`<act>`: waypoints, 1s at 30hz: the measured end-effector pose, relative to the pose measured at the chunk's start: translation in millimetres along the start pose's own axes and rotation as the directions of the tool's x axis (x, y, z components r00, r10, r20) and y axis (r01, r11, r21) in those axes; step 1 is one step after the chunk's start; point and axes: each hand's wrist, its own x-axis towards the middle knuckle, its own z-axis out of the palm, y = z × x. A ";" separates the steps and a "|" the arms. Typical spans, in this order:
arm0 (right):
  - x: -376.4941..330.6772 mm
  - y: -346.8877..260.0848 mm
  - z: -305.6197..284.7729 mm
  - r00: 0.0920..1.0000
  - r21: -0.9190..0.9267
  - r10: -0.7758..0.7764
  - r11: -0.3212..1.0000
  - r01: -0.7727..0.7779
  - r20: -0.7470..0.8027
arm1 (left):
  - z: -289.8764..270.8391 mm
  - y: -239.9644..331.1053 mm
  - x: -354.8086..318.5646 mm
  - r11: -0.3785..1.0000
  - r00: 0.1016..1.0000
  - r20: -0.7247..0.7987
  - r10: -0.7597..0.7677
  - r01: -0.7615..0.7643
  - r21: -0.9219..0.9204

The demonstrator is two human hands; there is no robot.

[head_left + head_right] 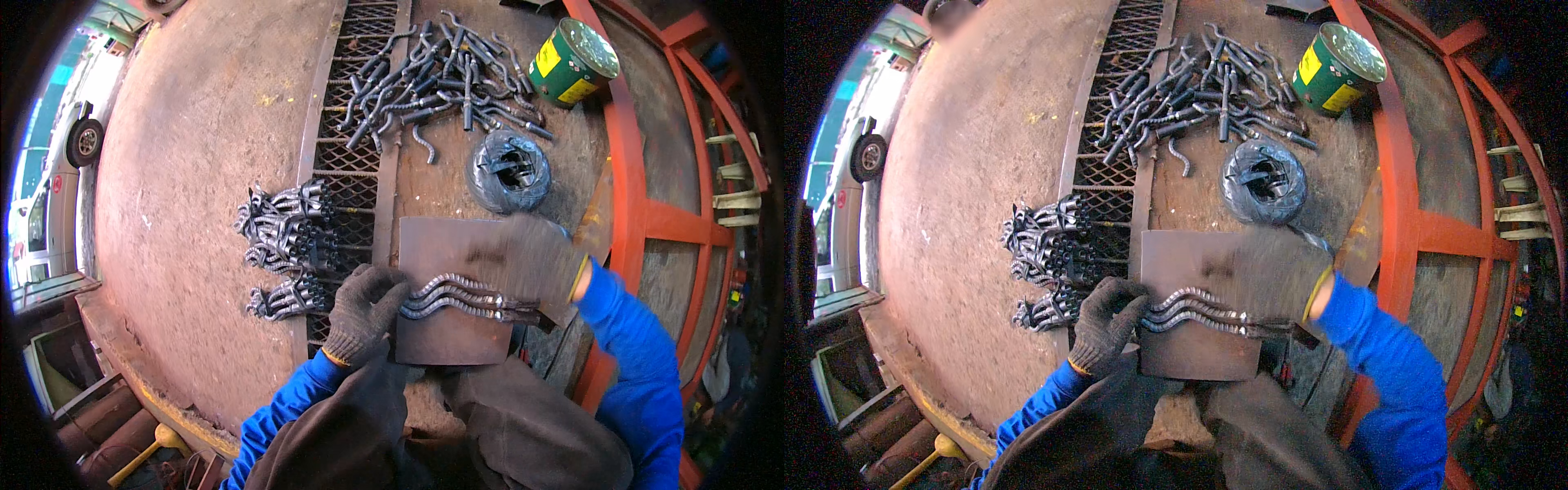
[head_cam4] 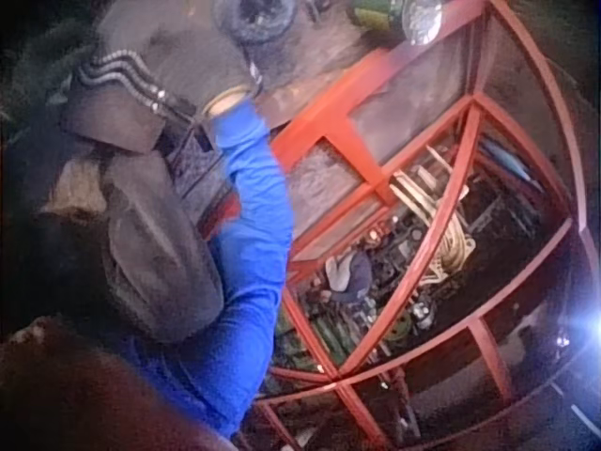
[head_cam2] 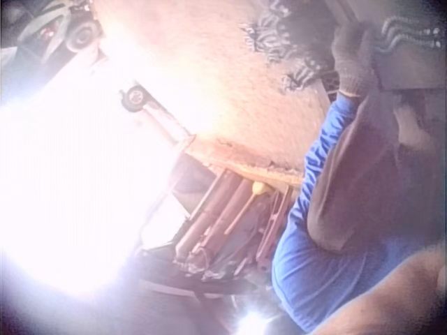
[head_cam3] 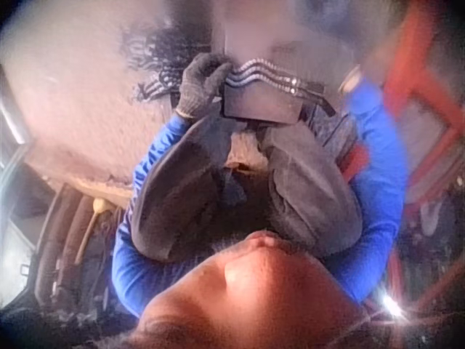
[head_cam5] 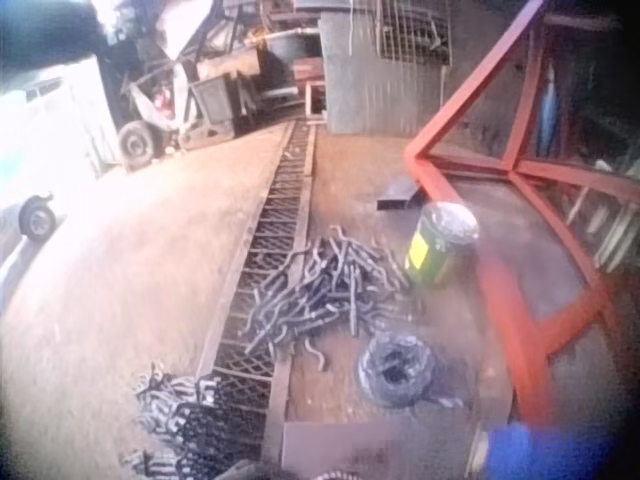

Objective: The person sits on the floor and arranges several wavy metal rods on a flat metal plate. They then use a roll of black tape to wrap the rods together, securing them into a bundle.

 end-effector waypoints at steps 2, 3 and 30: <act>23.0 21.9 -14.4 0.986 -0.001 0.058 0.998 -0.058 -0.158 | 1.4 1.0 -1.6 0.999 0.999 -0.021 0.024 -0.024 0.035; 40.3 28.3 -25.1 0.960 -0.005 0.148 0.988 -0.154 -0.237 | 2.3 4.2 -3.4 0.995 0.997 -0.045 0.063 -0.059 0.082; 183.7 160.6 -9.9 0.586 0.147 0.652 0.719 -0.679 -0.482 | 27.1 30.2 21.3 0.588 0.802 0.272 0.532 -0.581 0.562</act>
